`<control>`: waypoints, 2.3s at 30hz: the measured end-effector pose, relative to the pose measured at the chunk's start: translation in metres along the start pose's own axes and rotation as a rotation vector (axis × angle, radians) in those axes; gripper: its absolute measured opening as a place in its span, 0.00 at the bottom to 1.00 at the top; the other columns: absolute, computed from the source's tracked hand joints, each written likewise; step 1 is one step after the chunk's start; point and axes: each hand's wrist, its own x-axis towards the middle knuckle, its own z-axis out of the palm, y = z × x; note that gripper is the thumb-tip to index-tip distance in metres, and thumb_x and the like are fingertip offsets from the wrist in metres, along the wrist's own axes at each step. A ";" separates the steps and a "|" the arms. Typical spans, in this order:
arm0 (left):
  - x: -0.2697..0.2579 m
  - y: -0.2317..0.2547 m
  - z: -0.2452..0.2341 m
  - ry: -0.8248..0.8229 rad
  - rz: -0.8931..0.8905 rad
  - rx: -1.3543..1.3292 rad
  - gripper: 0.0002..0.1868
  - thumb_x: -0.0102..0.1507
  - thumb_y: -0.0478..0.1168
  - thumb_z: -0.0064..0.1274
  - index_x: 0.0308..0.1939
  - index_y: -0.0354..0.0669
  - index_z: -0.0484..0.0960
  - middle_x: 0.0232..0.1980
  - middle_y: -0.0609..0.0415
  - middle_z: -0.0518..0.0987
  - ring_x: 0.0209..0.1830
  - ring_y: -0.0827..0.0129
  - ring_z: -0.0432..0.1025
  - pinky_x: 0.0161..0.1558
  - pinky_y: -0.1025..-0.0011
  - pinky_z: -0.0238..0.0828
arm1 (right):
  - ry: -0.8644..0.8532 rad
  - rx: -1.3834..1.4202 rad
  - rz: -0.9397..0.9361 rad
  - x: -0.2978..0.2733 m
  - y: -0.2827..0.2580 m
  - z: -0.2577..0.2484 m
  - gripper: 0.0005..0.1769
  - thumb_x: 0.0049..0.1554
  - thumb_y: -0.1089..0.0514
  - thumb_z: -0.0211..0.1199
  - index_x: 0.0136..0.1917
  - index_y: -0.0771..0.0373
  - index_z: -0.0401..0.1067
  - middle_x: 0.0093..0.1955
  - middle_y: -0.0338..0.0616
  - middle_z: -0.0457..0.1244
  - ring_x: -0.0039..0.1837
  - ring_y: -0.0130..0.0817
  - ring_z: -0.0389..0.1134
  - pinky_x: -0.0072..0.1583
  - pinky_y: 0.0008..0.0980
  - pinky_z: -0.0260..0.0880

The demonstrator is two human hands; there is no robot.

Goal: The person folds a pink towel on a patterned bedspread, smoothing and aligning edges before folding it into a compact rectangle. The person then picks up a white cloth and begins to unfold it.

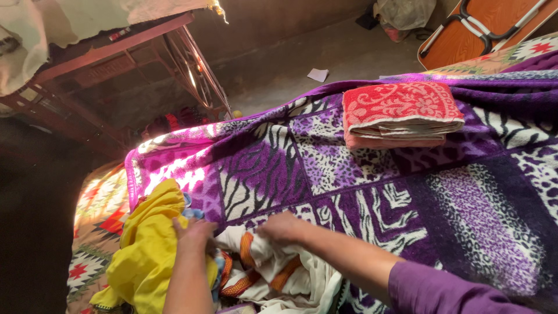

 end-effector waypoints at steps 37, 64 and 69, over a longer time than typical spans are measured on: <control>0.040 0.085 -0.098 0.452 0.502 -1.546 0.34 0.58 0.38 0.58 0.70 0.46 0.69 0.69 0.44 0.69 0.64 0.59 0.66 0.63 0.59 0.66 | 0.592 1.074 0.175 0.000 0.233 -0.140 0.27 0.56 0.54 0.61 0.66 0.68 0.72 0.60 0.50 0.68 0.60 0.40 0.68 0.59 0.40 0.68; 0.029 -0.028 0.119 0.084 -0.149 -0.065 0.36 0.69 0.49 0.46 0.80 0.69 0.52 0.80 0.55 0.60 0.82 0.55 0.52 0.76 0.46 0.47 | 0.316 0.373 0.532 -0.008 0.178 -0.052 0.58 0.43 0.49 0.77 0.81 0.38 0.50 0.86 0.55 0.28 0.85 0.61 0.30 0.79 0.58 0.42; 0.060 0.013 0.058 0.082 0.022 -0.678 0.31 0.67 0.61 0.45 0.66 0.47 0.73 0.66 0.45 0.75 0.67 0.53 0.71 0.71 0.44 0.54 | 0.105 0.140 0.317 -0.024 0.130 -0.063 0.67 0.41 0.50 0.81 0.82 0.29 0.42 0.86 0.49 0.19 0.86 0.54 0.25 0.81 0.54 0.34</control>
